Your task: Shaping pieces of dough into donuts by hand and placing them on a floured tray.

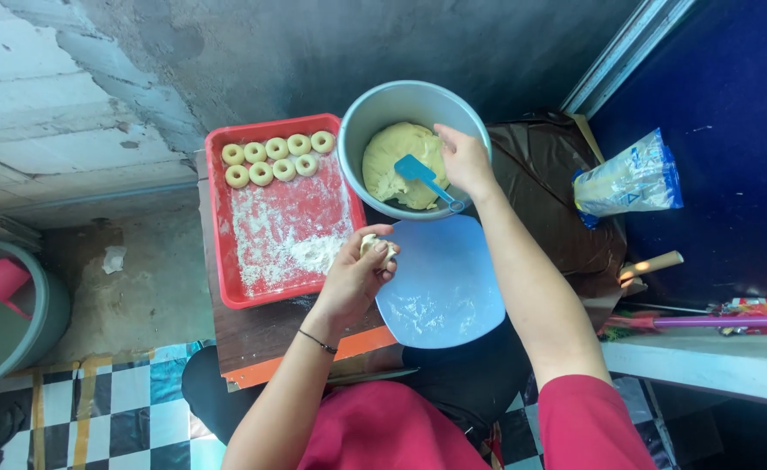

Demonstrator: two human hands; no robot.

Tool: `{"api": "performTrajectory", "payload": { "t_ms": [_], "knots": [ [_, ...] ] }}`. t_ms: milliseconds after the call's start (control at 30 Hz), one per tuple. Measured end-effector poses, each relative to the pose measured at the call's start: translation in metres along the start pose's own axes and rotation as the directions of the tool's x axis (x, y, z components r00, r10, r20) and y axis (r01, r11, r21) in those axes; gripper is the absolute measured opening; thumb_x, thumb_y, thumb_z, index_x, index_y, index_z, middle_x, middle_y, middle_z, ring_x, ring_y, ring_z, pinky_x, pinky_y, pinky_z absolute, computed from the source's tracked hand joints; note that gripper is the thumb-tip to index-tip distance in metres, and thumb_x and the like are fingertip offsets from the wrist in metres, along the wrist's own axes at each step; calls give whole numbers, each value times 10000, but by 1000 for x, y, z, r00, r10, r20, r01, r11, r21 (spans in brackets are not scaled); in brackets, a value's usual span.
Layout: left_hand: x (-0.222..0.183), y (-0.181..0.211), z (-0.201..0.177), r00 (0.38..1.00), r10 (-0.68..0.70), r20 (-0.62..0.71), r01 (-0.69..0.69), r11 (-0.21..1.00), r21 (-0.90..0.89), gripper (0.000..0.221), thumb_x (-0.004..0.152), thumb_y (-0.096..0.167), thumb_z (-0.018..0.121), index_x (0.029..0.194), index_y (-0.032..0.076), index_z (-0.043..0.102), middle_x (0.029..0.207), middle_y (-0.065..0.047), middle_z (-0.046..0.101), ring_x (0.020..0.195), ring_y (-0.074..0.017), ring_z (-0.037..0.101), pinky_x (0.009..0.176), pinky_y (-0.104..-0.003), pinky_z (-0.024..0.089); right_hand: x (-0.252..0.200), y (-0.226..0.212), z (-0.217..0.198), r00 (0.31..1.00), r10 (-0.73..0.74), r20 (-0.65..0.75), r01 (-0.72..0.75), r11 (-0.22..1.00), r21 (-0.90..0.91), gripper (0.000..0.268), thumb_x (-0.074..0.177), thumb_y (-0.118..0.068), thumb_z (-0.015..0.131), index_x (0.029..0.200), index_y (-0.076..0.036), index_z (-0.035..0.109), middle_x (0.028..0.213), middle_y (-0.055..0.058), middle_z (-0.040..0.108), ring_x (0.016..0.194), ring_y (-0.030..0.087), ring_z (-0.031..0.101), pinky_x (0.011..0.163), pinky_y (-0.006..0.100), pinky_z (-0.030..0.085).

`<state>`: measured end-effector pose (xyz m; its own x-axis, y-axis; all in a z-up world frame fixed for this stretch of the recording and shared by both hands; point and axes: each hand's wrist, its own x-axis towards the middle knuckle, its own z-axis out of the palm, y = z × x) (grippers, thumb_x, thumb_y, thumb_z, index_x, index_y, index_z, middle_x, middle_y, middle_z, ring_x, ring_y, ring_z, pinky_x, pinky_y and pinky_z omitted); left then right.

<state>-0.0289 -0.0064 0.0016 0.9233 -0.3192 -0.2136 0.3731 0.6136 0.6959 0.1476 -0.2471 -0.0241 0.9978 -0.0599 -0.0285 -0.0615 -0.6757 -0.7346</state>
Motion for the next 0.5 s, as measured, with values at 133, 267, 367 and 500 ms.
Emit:
{"api": "performTrajectory", "payload": {
  "t_ms": [133,267,367,500],
  "knots": [
    [-2,3,4,998,-67,-5,66,995,-81,187,1055,188,584,1207,104,514,848,16,447,699,-18,439,597,-133,380,-26,-36,-15,999,-25,24,24,1000,20,432,990,-158,552,1414,-187,634,1338,170,673,1310,381,577,1122,516,427],
    [8,-3,12,993,87,-74,-90,995,-36,413,1075,471,488,837,134,501,598,54,241,406,-42,235,366,-189,247,-94,-97,-28,971,-235,-43,237,930,279,353,1037,-88,522,1371,-107,633,1176,160,735,1000,240,751,857,346,610],
    [17,1,32,989,144,-28,-147,978,-148,458,1110,440,408,838,92,526,570,55,259,375,-32,222,346,-190,234,-133,-121,-8,790,-553,-264,593,799,99,280,1019,-151,617,1288,-125,693,1143,81,752,1000,242,742,912,361,565],
    [6,-26,34,987,142,75,-110,938,-327,426,973,533,499,1162,155,448,980,2,362,792,-175,328,617,-357,361,-166,-131,22,669,-704,-238,726,687,12,534,1103,-443,475,1492,-89,565,1508,126,582,1487,334,437,1278,438,186]
  ]
}}
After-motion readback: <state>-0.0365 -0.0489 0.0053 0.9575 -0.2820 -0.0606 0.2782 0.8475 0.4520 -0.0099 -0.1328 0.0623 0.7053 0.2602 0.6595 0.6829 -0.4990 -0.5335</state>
